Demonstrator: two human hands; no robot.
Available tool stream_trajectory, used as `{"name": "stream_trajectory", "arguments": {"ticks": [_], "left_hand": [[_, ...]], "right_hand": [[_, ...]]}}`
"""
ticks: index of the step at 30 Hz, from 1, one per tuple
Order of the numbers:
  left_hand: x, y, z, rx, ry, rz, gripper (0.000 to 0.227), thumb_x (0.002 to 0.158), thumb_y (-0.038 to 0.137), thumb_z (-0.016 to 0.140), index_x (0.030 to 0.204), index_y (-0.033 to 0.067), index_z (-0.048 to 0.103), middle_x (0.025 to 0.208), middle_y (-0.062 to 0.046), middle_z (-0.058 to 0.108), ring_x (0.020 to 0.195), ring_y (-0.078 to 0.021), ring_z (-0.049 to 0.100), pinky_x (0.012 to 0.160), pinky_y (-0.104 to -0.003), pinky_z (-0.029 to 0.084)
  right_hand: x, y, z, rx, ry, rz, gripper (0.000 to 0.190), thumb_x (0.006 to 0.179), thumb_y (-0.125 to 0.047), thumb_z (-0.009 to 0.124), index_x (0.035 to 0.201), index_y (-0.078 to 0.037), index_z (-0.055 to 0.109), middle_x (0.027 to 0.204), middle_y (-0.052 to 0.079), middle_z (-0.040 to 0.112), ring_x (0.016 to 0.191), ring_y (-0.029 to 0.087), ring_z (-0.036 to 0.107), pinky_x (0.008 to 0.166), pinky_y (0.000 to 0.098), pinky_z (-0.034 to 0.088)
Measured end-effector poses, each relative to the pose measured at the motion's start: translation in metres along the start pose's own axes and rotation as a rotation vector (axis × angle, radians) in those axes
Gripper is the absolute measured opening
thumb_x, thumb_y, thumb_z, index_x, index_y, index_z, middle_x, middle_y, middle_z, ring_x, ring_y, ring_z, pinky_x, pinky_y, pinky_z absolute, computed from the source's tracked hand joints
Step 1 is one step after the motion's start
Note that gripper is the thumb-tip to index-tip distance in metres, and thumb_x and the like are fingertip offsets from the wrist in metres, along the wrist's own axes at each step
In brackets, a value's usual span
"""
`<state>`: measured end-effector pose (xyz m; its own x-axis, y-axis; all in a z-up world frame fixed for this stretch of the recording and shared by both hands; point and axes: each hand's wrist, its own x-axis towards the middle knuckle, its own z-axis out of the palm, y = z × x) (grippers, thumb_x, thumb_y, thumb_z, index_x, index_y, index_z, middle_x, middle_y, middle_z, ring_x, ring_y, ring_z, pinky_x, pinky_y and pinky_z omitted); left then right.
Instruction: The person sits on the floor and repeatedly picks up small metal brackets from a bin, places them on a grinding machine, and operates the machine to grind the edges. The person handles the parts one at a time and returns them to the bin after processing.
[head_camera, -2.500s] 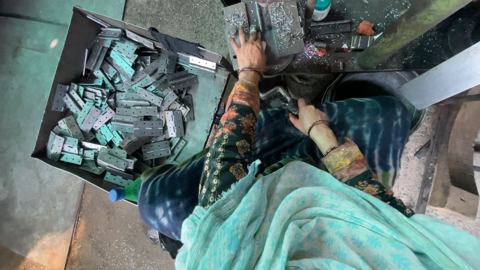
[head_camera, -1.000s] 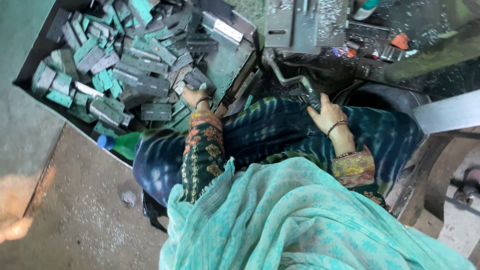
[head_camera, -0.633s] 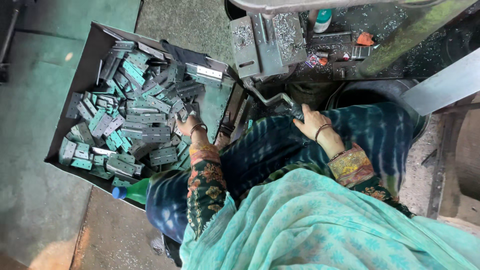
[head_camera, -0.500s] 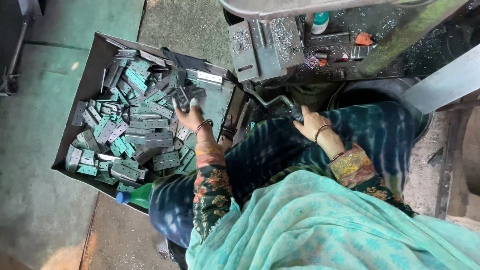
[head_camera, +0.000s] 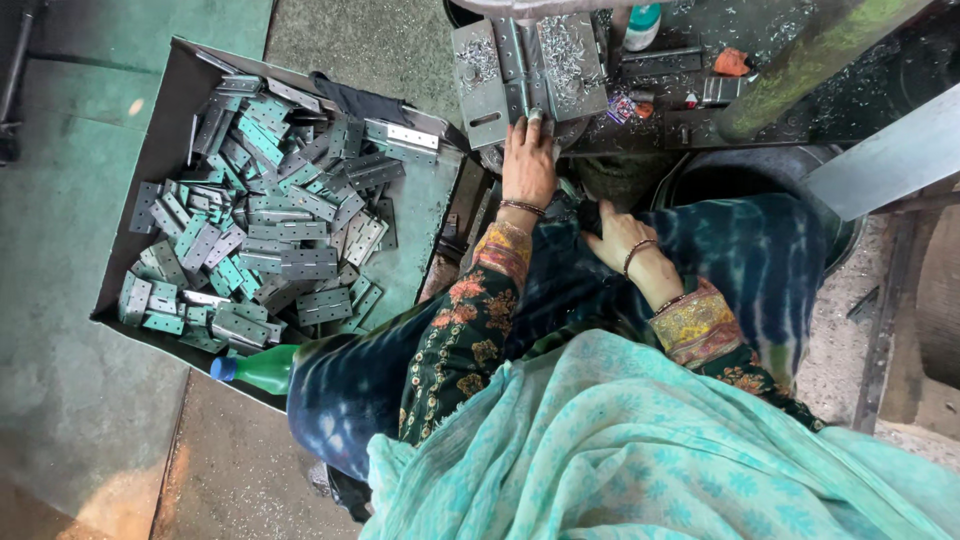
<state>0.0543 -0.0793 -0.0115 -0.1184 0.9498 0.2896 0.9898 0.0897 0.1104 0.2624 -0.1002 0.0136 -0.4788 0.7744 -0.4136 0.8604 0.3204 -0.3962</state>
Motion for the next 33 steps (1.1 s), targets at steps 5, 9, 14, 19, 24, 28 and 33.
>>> {"name": "stream_trajectory", "arguments": {"ticks": [5, 9, 14, 19, 24, 28, 33], "left_hand": [[0.007, -0.014, 0.012, -0.121, 0.07, 0.051, 0.04, 0.099, 0.02, 0.058, 0.136, 0.0067, 0.064, 0.149, -0.014, 0.053, 0.14, -0.0335, 0.046, 0.125, -0.051, 0.026], [0.03, -0.026, 0.027, -0.103, 0.038, -0.031, 0.035, 0.099, 0.018, 0.057, 0.132, 0.0117, 0.067, 0.145, -0.008, 0.057, 0.14, -0.027, 0.048, 0.124, -0.056, 0.022], [0.043, -0.028, 0.039, -0.061, -0.008, -0.08, 0.035, 0.1, 0.018, 0.056, 0.132, 0.0124, 0.066, 0.146, -0.007, 0.057, 0.142, -0.0256, 0.046, 0.125, -0.058, 0.02], [0.04, -0.031, 0.038, -0.087, 0.008, -0.082, 0.035, 0.098, 0.015, 0.054, 0.131, 0.0126, 0.066, 0.149, -0.006, 0.054, 0.144, -0.0241, 0.043, 0.124, -0.059, 0.019], [0.032, -0.025, 0.033, -0.05, 0.019, -0.072, 0.037, 0.098, 0.013, 0.054, 0.132, 0.0113, 0.065, 0.151, -0.006, 0.054, 0.147, -0.0249, 0.043, 0.125, -0.057, 0.021], [0.028, -0.019, 0.028, 0.03, -0.011, -0.038, 0.04, 0.099, 0.014, 0.052, 0.137, 0.0094, 0.062, 0.148, -0.008, 0.055, 0.142, -0.0266, 0.046, 0.125, -0.058, 0.02], [0.03, -0.015, 0.031, 0.03, 0.007, -0.051, 0.044, 0.099, 0.014, 0.051, 0.142, 0.0089, 0.059, 0.148, -0.008, 0.055, 0.14, -0.0274, 0.048, 0.125, -0.057, 0.02]], "right_hand": [[0.005, 0.001, -0.003, -0.01, -0.015, 0.002, 0.071, 0.09, -0.042, 0.07, 0.139, 0.003, 0.046, 0.11, 0.032, 0.071, 0.107, 0.046, 0.069, 0.092, 0.0537, 0.055], [0.009, -0.001, 0.0, -0.038, -0.035, -0.005, 0.07, 0.089, -0.043, 0.072, 0.134, 0.005, 0.048, 0.107, 0.031, 0.073, 0.106, 0.045, 0.07, 0.091, 0.0533, 0.056], [0.01, 0.009, 0.015, -0.02, 0.003, 0.011, 0.064, 0.091, -0.043, 0.07, 0.131, 0.002, 0.05, 0.105, 0.03, 0.072, 0.102, 0.046, 0.07, 0.087, 0.0539, 0.057], [0.013, 0.021, 0.045, 0.005, 0.075, -0.01, 0.076, 0.091, -0.044, 0.067, 0.144, 0.003, 0.039, 0.101, 0.029, 0.071, 0.091, 0.047, 0.07, 0.076, 0.0566, 0.058], [0.008, 0.025, 0.05, 0.053, 0.132, -0.028, 0.06, 0.09, -0.041, 0.067, 0.133, -0.002, 0.05, 0.102, 0.026, 0.073, 0.095, 0.047, 0.07, 0.081, 0.0581, 0.056], [0.003, 0.01, 0.027, 0.053, 0.091, 0.0, 0.054, 0.09, -0.039, 0.07, 0.125, -0.002, 0.053, 0.102, 0.029, 0.072, 0.099, 0.047, 0.069, 0.087, 0.0562, 0.055], [0.013, 0.008, 0.012, 0.018, 0.005, 0.005, 0.058, 0.088, -0.038, 0.073, 0.124, 0.003, 0.051, 0.103, 0.033, 0.071, 0.102, 0.049, 0.069, 0.087, 0.0556, 0.056]]}}
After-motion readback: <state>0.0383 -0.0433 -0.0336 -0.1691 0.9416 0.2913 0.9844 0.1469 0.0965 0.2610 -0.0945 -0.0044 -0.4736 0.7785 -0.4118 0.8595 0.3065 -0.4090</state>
